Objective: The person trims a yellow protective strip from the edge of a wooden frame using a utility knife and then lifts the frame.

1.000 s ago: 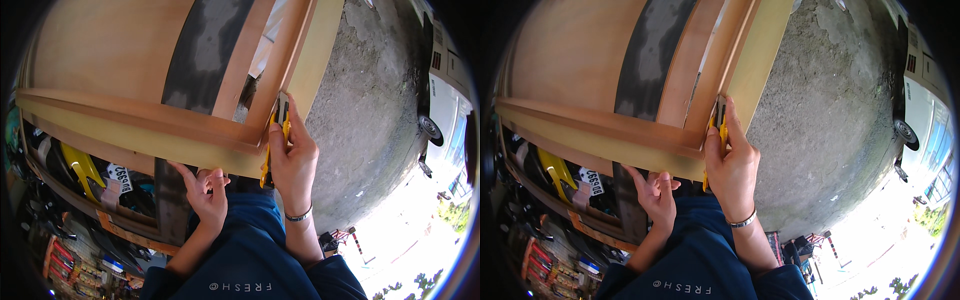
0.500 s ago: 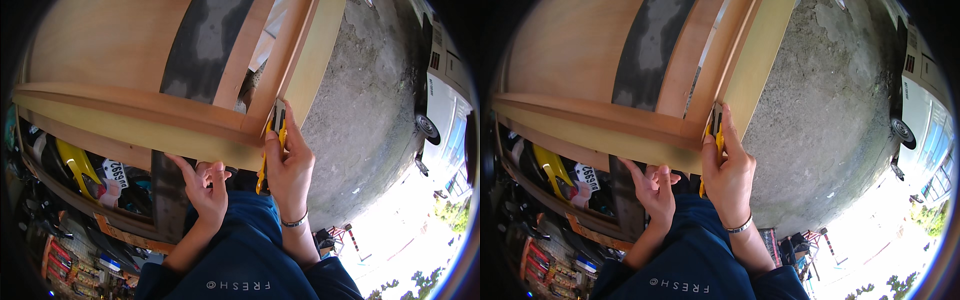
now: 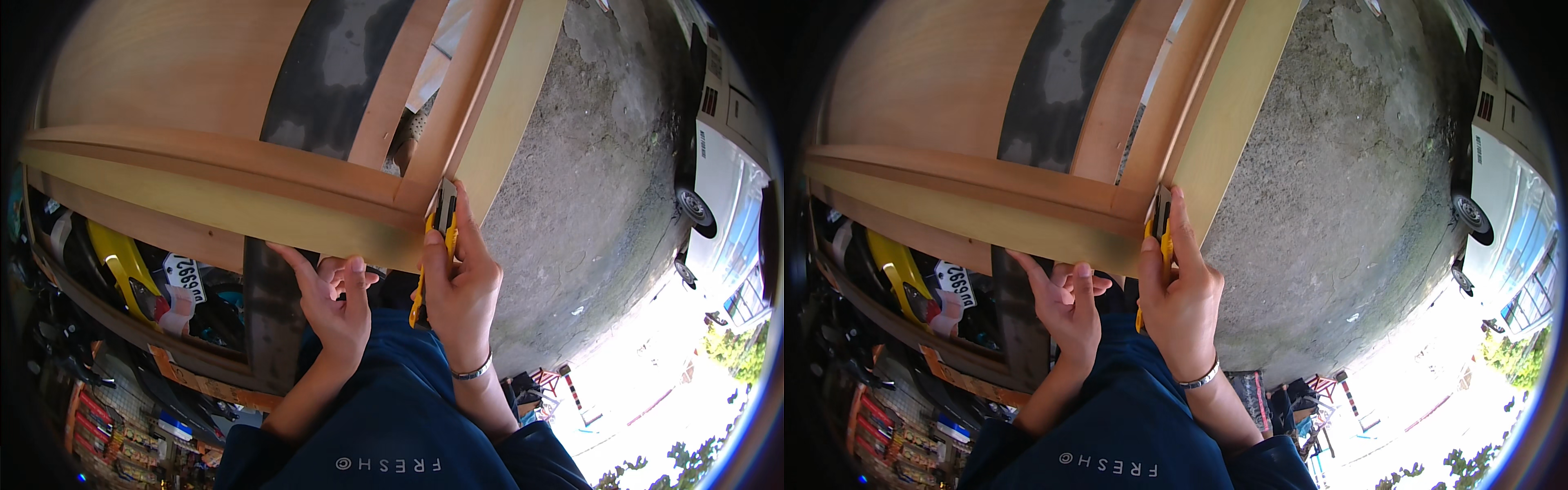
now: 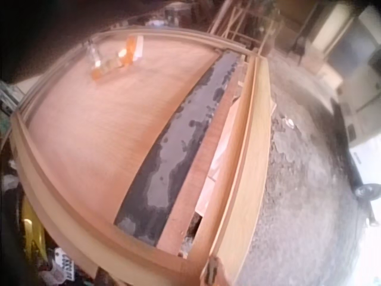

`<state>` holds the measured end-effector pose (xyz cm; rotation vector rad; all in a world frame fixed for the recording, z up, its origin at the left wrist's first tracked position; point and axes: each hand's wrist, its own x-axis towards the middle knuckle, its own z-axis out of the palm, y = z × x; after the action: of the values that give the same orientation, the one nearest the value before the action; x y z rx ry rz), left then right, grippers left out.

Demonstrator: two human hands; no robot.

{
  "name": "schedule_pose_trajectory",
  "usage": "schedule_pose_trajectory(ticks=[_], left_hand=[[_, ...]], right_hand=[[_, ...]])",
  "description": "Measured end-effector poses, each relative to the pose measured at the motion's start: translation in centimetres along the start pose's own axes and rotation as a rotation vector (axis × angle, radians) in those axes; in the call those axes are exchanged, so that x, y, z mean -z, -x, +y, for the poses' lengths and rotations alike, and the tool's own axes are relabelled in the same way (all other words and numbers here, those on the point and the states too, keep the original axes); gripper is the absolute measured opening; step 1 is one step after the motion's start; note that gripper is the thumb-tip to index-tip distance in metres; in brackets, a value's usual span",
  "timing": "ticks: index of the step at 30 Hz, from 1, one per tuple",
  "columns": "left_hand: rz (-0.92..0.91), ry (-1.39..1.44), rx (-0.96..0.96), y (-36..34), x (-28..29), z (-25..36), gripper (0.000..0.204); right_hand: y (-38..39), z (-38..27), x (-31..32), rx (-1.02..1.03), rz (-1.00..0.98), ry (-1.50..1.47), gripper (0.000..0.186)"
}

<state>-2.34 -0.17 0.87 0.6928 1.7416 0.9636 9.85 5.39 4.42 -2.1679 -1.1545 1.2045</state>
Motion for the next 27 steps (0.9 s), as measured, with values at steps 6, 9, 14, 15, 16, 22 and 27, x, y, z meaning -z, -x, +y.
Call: schedule_pose_trajectory(ticks=[6, 9, 14, 15, 16, 22, 27], left_hand=[[0.003, 0.015, -0.026, -0.1, -0.1, -0.2, 0.091], [-0.012, 0.006, -0.026, -0.2, 0.0, 0.1, 0.091], [-0.005, 0.013, -0.014, -0.1, 0.0, -0.1, 0.091], [-0.005, 0.013, -0.014, -0.1, -0.1, 0.0, 0.091], [-0.004, 0.016, -0.018, -0.1, -0.1, -0.1, 0.091], [-0.004, 0.018, -0.031, -0.1, -0.1, -0.1, 0.091], [-0.002, 0.024, -0.02, -0.1, -0.1, 0.0, 0.091]], right_hand=[[0.7, 0.5, -0.1, 0.04, 0.005, 0.017, 0.057], [1.0, 1.0, -0.3, 0.047, 0.005, -0.008, 0.057], [1.6, 0.3, -0.1, 0.011, -0.028, 0.003, 0.052], [1.7, 0.4, -0.1, -0.004, -0.037, 0.0, 0.053], [1.8, 0.5, -0.1, -0.019, -0.045, -0.004, 0.053], [2.4, 1.2, -0.5, 0.012, -0.026, -0.058, 0.054], [2.8, 0.9, -0.2, -0.024, -0.062, -0.011, 0.055]])
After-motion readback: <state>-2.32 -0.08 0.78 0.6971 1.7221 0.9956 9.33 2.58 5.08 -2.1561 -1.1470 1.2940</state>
